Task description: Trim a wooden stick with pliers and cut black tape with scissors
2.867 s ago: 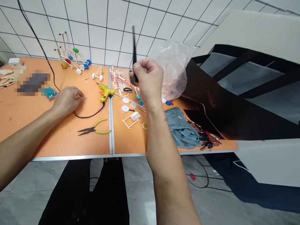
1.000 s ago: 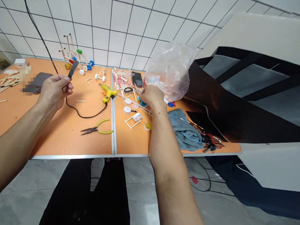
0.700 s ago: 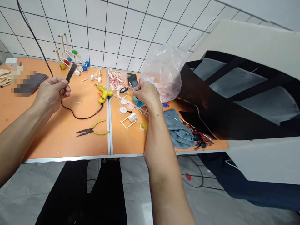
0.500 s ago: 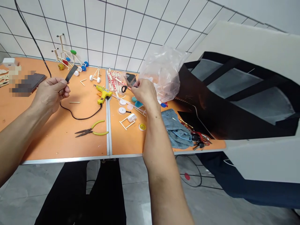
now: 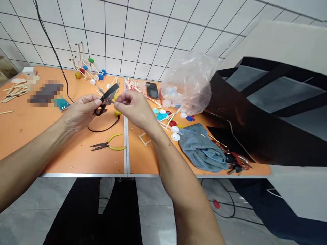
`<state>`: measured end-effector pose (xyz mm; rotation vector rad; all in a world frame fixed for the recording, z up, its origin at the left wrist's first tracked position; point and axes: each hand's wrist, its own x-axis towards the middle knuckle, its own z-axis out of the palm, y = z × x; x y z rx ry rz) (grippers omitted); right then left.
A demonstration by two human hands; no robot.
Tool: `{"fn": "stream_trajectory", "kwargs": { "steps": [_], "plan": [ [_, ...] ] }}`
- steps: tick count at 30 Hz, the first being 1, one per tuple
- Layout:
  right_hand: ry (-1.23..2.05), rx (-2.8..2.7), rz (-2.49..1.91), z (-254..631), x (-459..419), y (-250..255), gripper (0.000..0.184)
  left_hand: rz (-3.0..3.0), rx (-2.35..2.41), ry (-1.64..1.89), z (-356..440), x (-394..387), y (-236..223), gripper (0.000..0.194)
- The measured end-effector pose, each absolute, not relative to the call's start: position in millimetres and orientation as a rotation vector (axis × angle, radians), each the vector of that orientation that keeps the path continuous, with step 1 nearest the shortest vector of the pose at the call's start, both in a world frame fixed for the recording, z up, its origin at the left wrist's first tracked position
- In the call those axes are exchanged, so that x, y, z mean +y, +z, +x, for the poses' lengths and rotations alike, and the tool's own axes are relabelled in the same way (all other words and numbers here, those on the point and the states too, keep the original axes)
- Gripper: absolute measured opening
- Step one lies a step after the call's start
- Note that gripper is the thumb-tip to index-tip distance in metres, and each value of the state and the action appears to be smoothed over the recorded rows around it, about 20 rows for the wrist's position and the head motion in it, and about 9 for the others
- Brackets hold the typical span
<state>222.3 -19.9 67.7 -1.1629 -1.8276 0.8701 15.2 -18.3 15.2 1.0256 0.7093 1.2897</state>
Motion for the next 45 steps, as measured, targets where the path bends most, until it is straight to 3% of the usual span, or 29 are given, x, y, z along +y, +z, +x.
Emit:
{"fn": "stream_trajectory", "kwargs": {
  "steps": [4, 9, 14, 19, 27, 35, 41, 45],
  "plan": [
    [1.043, -1.723, -1.097, 206, -21, 51, 0.022, 0.864, 0.650, 1.264, 20, -20, 14, 0.027],
    [1.460, -1.480, -0.893, 199, -16, 34, 0.056, 0.773, 0.739, 1.324, 21, -16, 14, 0.019],
    [1.695, -1.292, -0.853, 192, -19, 29, 0.048, 0.759, 0.796, 1.424, 21, -15, 16, 0.025],
    [1.877, -1.151, -0.835, 186, -22, 25, 0.052, 0.833, 0.831, 1.473, 26, -19, 18, 0.026],
    [1.786, -1.142, -0.879, 178, -24, 17, 0.076, 0.861, 0.831, 1.450, 34, -25, 19, 0.035],
    [1.617, -1.144, -0.968, 174, -26, 16, 0.065, 0.794, 0.761, 1.416, 37, -23, 11, 0.029],
    [1.568, -1.139, -0.985, 179, -23, 20, 0.067, 0.751, 0.792, 1.427, 28, -16, 14, 0.026],
    [1.596, -1.098, -0.953, 187, -17, 24, 0.057, 0.659, 0.902, 1.474, 16, -8, 14, 0.024]
  ]
}}
